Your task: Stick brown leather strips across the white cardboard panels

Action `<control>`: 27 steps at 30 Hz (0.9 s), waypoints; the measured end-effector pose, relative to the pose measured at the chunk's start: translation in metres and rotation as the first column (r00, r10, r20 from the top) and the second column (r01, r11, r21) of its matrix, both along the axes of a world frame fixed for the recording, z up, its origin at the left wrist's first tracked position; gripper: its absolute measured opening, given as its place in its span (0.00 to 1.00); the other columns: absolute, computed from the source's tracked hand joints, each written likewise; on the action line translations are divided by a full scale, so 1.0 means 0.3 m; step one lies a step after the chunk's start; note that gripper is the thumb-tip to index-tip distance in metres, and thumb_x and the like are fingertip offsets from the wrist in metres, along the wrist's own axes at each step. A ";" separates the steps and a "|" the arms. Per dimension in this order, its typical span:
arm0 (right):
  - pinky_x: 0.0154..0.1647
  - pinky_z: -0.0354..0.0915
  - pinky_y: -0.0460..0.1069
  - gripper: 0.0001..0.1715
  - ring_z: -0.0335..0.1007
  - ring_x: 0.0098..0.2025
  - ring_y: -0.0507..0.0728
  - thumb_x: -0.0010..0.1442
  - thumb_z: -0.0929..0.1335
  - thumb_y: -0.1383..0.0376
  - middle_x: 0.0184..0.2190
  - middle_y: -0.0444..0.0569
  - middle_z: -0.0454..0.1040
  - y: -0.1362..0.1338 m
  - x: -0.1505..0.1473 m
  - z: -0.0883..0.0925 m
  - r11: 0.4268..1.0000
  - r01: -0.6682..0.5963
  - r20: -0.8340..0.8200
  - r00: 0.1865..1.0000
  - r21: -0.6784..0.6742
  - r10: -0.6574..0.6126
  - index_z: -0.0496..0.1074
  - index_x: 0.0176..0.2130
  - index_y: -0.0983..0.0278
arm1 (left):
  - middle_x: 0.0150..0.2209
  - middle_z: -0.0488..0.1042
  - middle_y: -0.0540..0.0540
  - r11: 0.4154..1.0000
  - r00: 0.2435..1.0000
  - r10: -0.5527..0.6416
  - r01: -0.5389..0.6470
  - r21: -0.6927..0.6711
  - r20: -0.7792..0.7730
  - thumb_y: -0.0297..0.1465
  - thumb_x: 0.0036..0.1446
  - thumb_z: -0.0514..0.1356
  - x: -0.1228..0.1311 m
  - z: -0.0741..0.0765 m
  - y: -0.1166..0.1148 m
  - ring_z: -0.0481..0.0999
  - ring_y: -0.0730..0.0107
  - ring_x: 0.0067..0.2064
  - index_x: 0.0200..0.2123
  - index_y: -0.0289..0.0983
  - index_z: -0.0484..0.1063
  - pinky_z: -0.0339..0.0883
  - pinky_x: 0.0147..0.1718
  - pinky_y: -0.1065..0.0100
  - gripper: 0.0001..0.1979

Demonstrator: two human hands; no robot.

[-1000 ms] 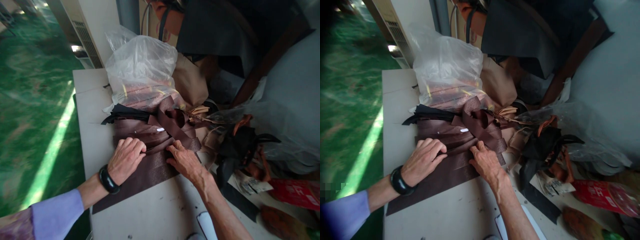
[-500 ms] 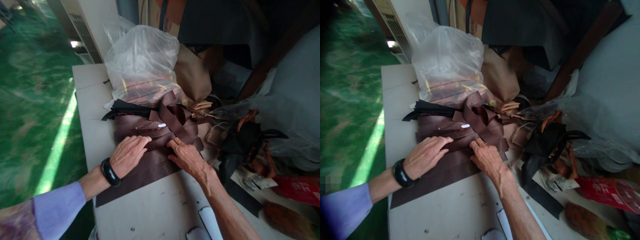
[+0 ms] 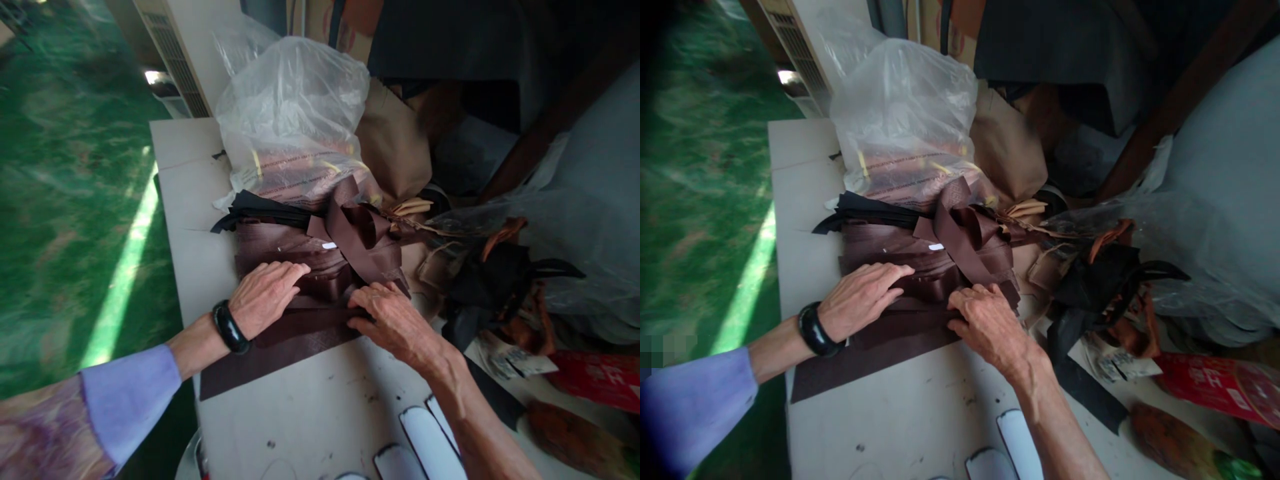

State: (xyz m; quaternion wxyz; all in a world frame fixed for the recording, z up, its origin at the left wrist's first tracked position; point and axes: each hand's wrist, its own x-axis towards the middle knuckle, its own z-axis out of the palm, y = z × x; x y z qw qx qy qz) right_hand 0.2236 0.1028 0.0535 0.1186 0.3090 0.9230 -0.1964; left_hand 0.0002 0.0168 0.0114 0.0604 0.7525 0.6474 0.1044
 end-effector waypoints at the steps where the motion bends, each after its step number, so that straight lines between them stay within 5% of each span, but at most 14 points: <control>1: 0.47 0.55 0.54 0.05 0.69 0.44 0.58 0.60 0.69 0.65 0.38 0.46 0.75 -0.005 0.008 0.012 1.000 -0.005 0.001 1.000 -0.027 0.005 0.72 0.39 0.60 | 0.45 0.72 0.45 1.000 1.000 0.000 0.000 -0.001 0.005 0.27 0.63 0.56 0.000 0.000 0.002 0.73 0.66 0.45 0.52 0.35 0.66 0.71 0.45 0.57 0.14; 7: 0.48 0.58 0.51 0.03 0.72 0.43 0.54 0.60 0.69 0.65 0.40 0.39 0.77 -0.048 0.011 0.043 0.982 -0.060 0.029 0.997 -0.177 0.066 0.72 0.38 0.57 | 0.45 0.72 0.45 1.000 0.999 -0.025 0.025 0.006 0.040 0.26 0.62 0.56 -0.010 -0.014 0.011 0.73 0.65 0.45 0.52 0.34 0.66 0.70 0.46 0.56 0.14; 13: 0.52 0.60 0.61 0.24 0.71 0.51 0.65 0.59 0.68 0.69 0.48 0.55 0.76 -0.052 -0.044 -0.040 0.998 0.028 0.128 0.992 -0.051 -0.021 0.65 0.55 0.62 | 0.46 0.70 0.44 0.998 0.997 -0.036 0.033 0.051 0.066 0.23 0.60 0.54 -0.026 -0.026 0.007 0.71 0.65 0.46 0.53 0.36 0.63 0.68 0.46 0.62 0.18; 21: 0.49 0.63 0.56 0.12 0.67 0.52 0.62 0.58 0.69 0.67 0.47 0.52 0.71 -0.062 -0.076 -0.043 0.999 -0.007 0.136 0.991 0.053 -0.001 0.72 0.44 0.61 | 0.44 0.72 0.44 0.965 0.993 -0.093 0.073 0.250 0.071 0.25 0.63 0.51 0.009 0.005 -0.044 0.68 0.62 0.43 0.45 0.37 0.71 0.64 0.43 0.60 0.11; 27: 0.51 0.63 0.57 0.21 0.68 0.52 0.63 0.58 0.70 0.66 0.47 0.52 0.74 -0.068 -0.053 -0.067 0.999 0.022 0.130 0.991 0.041 -0.027 0.68 0.51 0.62 | 0.38 0.73 0.48 0.971 0.976 -0.167 0.140 0.192 0.136 0.25 0.64 0.51 0.022 -0.035 -0.114 0.69 0.67 0.38 0.41 0.38 0.71 0.62 0.40 0.64 0.10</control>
